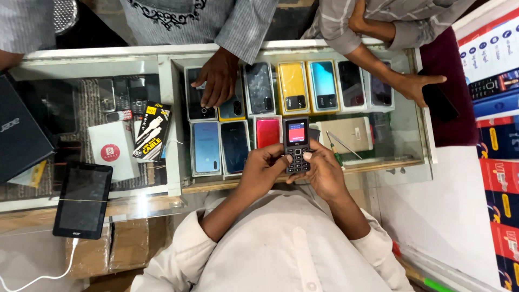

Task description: The person holds a small feature phone, opens its back cover, removes and reinserts the battery, presses the keypad to power and test it, and uses a small screwdriver on the phone. They then connect a charging cable to the phone and continue pressing its keys while standing at a glass display counter.

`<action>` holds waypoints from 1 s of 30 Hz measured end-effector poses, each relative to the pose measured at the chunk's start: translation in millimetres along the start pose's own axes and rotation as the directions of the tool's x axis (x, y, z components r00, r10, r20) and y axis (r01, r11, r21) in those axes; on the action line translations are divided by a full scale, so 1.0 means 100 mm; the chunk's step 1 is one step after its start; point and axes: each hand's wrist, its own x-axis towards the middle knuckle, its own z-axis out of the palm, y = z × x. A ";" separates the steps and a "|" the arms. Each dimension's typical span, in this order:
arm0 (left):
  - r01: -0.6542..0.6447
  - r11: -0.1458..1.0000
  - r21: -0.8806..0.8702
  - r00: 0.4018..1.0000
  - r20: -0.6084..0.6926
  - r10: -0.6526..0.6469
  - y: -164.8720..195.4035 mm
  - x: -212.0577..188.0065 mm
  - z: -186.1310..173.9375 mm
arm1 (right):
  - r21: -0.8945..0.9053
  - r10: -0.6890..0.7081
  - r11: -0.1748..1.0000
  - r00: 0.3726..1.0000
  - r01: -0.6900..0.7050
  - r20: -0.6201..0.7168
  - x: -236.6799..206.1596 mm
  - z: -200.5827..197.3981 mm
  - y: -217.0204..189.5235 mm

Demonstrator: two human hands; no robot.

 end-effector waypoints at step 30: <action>0.075 0.994 0.078 0.994 -0.089 -0.068 0.22 0.03 0.00 | -0.058 -0.023 0.998 0.996 0.018 -0.082 0.06 0.10 0.09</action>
